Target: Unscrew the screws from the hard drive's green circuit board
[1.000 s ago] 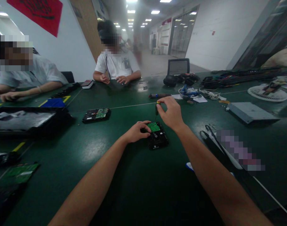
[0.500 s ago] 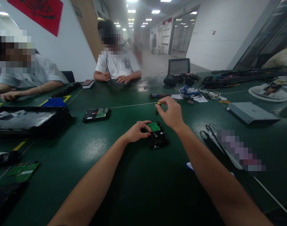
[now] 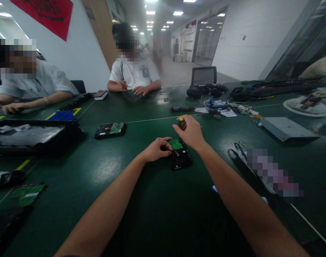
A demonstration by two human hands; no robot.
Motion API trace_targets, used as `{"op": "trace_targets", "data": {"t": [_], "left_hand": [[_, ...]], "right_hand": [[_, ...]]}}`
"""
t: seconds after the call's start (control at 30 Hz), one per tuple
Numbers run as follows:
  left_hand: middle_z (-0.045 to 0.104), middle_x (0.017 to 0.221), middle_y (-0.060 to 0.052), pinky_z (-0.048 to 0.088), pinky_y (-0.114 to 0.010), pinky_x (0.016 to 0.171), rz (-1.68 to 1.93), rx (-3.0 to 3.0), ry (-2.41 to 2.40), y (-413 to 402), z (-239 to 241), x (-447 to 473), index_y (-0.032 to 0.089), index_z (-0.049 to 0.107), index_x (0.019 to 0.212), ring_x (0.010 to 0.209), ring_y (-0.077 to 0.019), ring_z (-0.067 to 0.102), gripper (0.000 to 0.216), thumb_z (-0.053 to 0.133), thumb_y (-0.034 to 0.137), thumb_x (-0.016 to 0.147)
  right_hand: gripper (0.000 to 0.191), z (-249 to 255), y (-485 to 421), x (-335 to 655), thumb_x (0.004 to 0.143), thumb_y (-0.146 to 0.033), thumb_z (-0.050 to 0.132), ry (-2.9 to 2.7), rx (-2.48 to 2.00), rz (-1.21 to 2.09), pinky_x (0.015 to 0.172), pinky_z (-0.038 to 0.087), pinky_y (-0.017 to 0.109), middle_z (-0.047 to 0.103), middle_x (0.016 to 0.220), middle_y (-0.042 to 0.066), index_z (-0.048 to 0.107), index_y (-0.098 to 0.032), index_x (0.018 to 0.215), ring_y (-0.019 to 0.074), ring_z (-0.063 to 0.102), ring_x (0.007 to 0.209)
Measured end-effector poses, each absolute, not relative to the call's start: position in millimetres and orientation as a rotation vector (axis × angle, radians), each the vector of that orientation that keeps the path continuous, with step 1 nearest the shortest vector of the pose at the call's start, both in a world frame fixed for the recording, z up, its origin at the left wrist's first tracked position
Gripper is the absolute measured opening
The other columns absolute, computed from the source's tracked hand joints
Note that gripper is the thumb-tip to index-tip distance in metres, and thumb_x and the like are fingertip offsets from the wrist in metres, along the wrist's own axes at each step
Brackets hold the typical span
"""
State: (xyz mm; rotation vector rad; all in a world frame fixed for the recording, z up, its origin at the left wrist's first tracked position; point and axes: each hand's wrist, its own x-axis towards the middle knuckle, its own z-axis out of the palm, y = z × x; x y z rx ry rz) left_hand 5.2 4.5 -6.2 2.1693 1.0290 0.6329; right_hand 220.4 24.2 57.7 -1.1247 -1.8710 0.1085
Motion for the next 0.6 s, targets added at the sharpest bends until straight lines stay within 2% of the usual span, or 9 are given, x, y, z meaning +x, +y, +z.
{"op": "trace_targets", "data": {"t": [0.3, 0.47, 0.6], "left_hand": [[0.055, 0.153, -0.009, 0.031, -0.052, 0.12, 0.652, 2.168, 1.021, 5, -10, 4, 0.023, 0.076, 0.096, 0.142, -0.0317, 0.048, 0.018, 0.076, 0.03, 0.08], [0.054, 0.153, -0.009, 0.033, -0.054, 0.118, 0.659, 2.16, 1.022, 6, -13, 3, 0.023, 0.076, 0.098, 0.142, -0.032, 0.048, 0.019, 0.076, 0.029, 0.08], [0.054, 0.152, -0.008, 0.034, -0.055, 0.117, 0.664, 2.143, 1.022, 7, -14, 3, 0.024, 0.076, 0.098, 0.141, -0.033, 0.048, 0.02, 0.077, 0.03, 0.079]], "right_hand": [[0.022, 77, 17, 226, 0.09, -0.04, 0.066, -1.796, -1.2, 0.145, 0.075, 0.044, 0.034, 0.068, 0.094, 0.007, 0.064, -0.02, 0.099, 0.0201, 0.058, 0.079], [0.017, 81, 23, 239, 0.088, -0.035, 0.064, -1.736, -1.292, 0.09, 0.075, 0.043, 0.033, 0.068, 0.09, 0.006, 0.064, -0.02, 0.097, 0.0198, 0.059, 0.079], [0.012, 84, 30, 257, 0.087, -0.03, 0.059, -1.716, -1.535, 0.051, 0.075, 0.043, 0.032, 0.069, 0.088, 0.007, 0.064, -0.019, 0.09, 0.0212, 0.061, 0.081]]}}
